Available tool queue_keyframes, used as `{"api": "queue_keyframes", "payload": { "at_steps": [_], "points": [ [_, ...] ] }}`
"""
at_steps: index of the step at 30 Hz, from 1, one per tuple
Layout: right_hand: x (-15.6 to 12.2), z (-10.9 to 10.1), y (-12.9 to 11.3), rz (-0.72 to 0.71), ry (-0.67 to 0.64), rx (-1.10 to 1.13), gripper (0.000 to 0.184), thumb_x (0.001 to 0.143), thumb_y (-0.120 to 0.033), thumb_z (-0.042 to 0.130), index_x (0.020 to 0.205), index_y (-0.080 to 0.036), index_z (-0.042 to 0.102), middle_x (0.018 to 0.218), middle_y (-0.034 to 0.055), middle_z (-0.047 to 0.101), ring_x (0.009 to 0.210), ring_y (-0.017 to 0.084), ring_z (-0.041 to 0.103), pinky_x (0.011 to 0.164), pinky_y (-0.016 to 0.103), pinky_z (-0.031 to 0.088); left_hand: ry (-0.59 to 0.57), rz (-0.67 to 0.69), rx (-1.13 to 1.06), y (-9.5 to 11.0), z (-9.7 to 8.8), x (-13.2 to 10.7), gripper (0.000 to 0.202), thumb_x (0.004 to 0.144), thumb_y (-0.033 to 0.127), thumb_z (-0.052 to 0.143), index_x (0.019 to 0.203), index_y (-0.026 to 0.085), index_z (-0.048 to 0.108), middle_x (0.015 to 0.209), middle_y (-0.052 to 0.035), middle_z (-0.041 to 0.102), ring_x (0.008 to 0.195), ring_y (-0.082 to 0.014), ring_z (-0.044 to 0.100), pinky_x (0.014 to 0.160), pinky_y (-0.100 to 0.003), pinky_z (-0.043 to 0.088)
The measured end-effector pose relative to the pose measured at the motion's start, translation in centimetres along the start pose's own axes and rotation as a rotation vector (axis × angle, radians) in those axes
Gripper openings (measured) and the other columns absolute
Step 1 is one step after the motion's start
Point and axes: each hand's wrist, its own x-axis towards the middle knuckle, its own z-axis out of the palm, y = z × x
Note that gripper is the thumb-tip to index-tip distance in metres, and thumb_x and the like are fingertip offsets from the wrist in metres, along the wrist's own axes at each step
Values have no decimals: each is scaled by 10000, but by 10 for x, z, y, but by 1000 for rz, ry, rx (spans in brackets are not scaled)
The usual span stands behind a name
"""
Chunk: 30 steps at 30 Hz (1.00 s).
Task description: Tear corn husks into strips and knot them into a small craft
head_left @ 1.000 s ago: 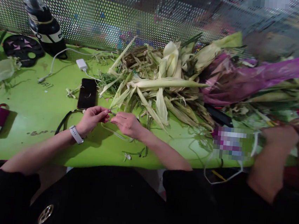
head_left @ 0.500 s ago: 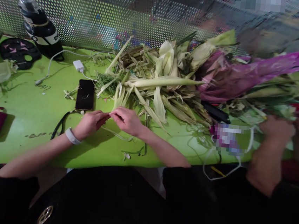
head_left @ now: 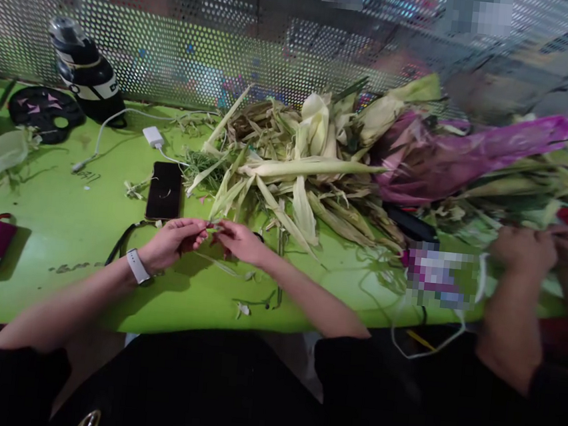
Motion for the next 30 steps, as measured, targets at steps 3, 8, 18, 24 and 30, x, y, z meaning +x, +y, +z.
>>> {"api": "queue_keyframes", "payload": {
  "at_steps": [3, 8, 18, 24, 30],
  "points": [
    [14, 8, 8, -16, -38, 217, 384, 923, -267, 633, 1287, -224, 519, 838, -40, 638, 451, 38, 496, 409, 175, 417, -42, -59, -78, -1, 2, -2, 88, 762, 123, 789, 799, 85, 718, 677, -6, 675, 499, -32, 577, 465, -98, 496],
    [29, 12, 4, -85, -125, 286, 489, 815, -418, 766, 1205, -171, 604, 694, -63, 608, 420, 24, 398, 395, 164, 366, -15, -119, -103, 4, 5, -4, 65, 772, 99, 773, 810, 99, 720, 658, 3, 662, 453, -17, 530, 398, -76, 451],
    [17, 5, 4, -42, 24, 192, 224, 852, -325, 715, 912, -147, 593, 679, -40, 630, 491, 56, 568, 419, 153, 407, 39, -37, -38, 4, -4, 2, 18, 822, 137, 737, 818, 119, 741, 714, -17, 683, 500, -27, 552, 442, -97, 469],
    [6, -3, -5, -92, 36, 251, 180, 860, -248, 673, 925, -161, 529, 827, 12, 688, 540, 79, 645, 409, 165, 426, 89, 7, 96, 4, -4, 3, 80, 821, 203, 760, 826, 126, 738, 759, -31, 726, 521, -35, 579, 469, -120, 466],
    [6, -2, -8, -110, 18, 271, 217, 820, -155, 635, 1018, -168, 548, 766, -25, 669, 505, 62, 597, 399, 158, 367, 131, 57, 106, 1, -1, 3, 181, 736, 273, 837, 827, 148, 743, 757, -22, 728, 566, -50, 603, 478, -129, 446]
  ]
}}
